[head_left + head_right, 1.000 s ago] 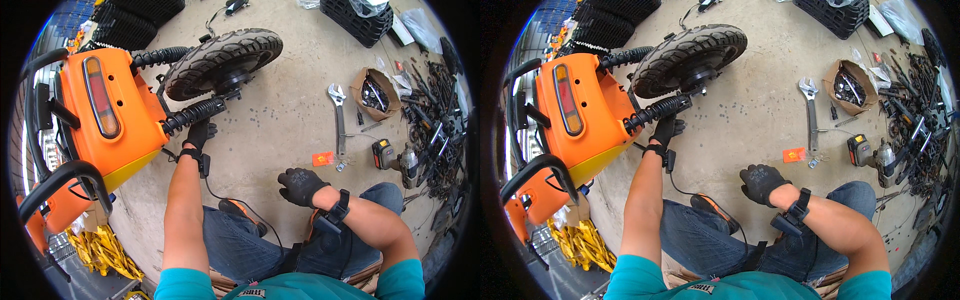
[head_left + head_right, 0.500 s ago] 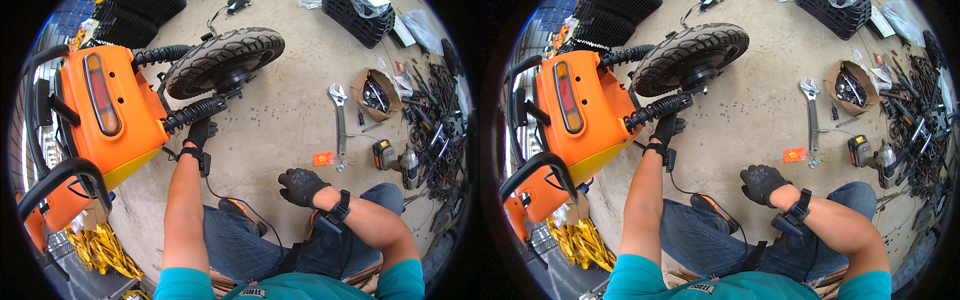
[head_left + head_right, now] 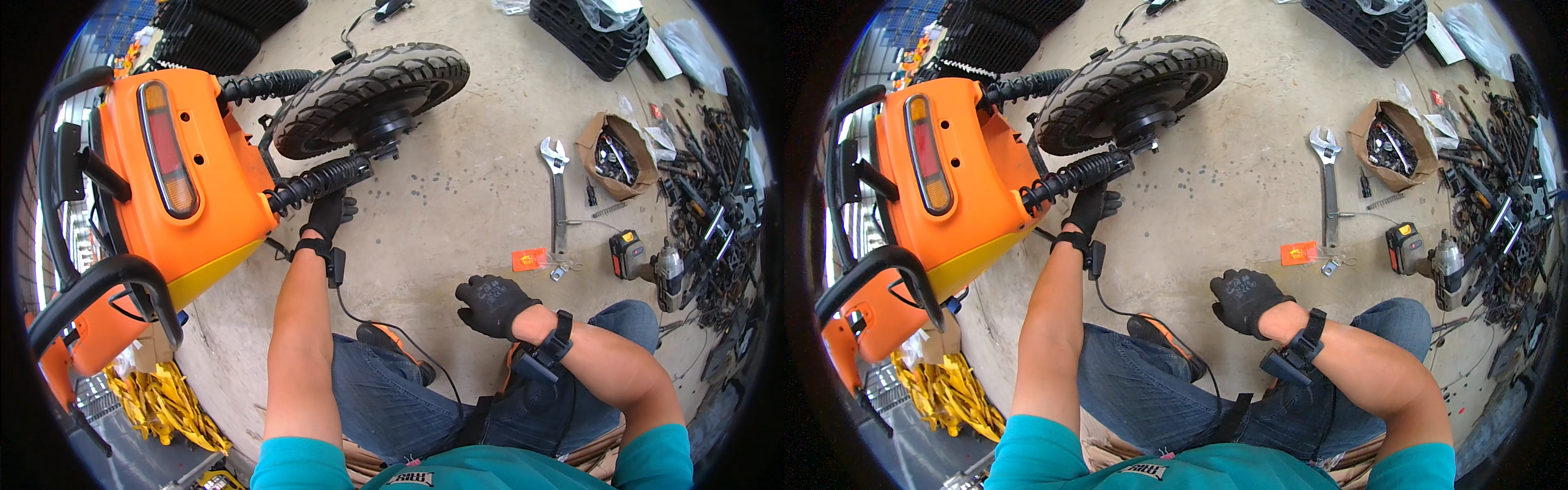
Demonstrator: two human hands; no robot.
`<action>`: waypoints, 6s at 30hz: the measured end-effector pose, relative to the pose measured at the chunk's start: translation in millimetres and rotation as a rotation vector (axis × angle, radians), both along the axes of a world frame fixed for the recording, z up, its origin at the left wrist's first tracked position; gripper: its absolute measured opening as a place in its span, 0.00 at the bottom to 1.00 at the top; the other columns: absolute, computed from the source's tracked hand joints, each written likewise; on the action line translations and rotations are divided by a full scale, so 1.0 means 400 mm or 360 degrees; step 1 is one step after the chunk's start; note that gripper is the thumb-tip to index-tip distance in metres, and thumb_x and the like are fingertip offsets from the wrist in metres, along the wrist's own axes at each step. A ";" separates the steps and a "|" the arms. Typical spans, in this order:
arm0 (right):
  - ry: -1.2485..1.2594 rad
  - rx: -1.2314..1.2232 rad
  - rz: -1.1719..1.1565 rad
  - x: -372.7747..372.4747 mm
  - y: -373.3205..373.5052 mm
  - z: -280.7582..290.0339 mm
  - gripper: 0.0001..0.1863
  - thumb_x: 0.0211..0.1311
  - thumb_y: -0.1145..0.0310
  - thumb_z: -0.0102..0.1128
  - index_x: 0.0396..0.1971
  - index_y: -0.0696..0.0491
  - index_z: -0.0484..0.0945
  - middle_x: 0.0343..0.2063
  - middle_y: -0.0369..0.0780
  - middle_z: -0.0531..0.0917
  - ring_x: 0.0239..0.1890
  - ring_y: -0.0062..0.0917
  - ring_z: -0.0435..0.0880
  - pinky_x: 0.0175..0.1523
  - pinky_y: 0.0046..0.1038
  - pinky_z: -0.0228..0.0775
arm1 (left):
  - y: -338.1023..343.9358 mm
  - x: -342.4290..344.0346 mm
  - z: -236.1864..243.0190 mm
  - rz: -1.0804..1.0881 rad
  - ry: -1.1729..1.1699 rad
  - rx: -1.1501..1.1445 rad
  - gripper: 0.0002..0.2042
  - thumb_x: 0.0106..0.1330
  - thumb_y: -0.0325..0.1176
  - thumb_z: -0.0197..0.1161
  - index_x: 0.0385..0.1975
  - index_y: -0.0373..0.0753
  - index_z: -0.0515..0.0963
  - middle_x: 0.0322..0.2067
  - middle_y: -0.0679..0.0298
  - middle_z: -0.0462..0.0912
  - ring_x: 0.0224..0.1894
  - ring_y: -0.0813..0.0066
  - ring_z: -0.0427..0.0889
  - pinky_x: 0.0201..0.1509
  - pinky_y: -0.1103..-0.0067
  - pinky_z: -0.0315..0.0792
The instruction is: The person works on the rear wheel and motor assembly of an orange electric scooter. They handle the wheel, check the axle connection, and pick up a large wrench from the floor.
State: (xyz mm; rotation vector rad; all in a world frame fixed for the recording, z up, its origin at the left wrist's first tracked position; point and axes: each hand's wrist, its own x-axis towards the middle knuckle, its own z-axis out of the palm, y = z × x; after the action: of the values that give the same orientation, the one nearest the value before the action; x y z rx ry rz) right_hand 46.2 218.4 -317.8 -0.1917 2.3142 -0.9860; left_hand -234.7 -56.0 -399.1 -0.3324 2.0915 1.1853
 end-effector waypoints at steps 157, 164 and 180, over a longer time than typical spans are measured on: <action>0.0114 -0.0404 -0.0670 -0.020 -0.007 0.001 0.27 0.64 0.62 0.57 0.60 0.59 0.66 0.53 0.53 0.77 0.55 0.45 0.77 0.59 0.41 0.70 | -0.021 -0.020 -0.012 0.0050 -0.0054 0.0070 0.23 0.74 0.53 0.50 0.54 0.39 0.67 0.38 0.57 0.83 0.32 0.69 0.84 0.38 0.73 0.80; 0.0154 -0.0450 -0.0711 -0.022 -0.008 0.003 0.28 0.64 0.63 0.57 0.61 0.59 0.65 0.53 0.54 0.77 0.55 0.46 0.78 0.60 0.41 0.70 | -0.021 -0.022 -0.015 0.0054 -0.0055 0.0062 0.24 0.74 0.53 0.50 0.56 0.38 0.66 0.38 0.57 0.83 0.32 0.69 0.84 0.38 0.73 0.80; 0.0182 -0.0413 -0.0791 -0.022 -0.008 0.000 0.34 0.57 0.78 0.50 0.67 0.60 0.59 0.52 0.56 0.77 0.54 0.46 0.79 0.60 0.41 0.70 | -0.013 -0.015 -0.004 0.0024 -0.0006 0.0013 0.24 0.74 0.53 0.50 0.55 0.37 0.66 0.37 0.57 0.83 0.32 0.69 0.85 0.37 0.74 0.81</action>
State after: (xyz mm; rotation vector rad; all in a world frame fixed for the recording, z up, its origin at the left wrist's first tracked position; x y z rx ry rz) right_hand 37.6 215.3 -317.9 0.2445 2.3818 -1.5570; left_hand -240.7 -61.1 -400.6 -0.3470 2.0837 1.2014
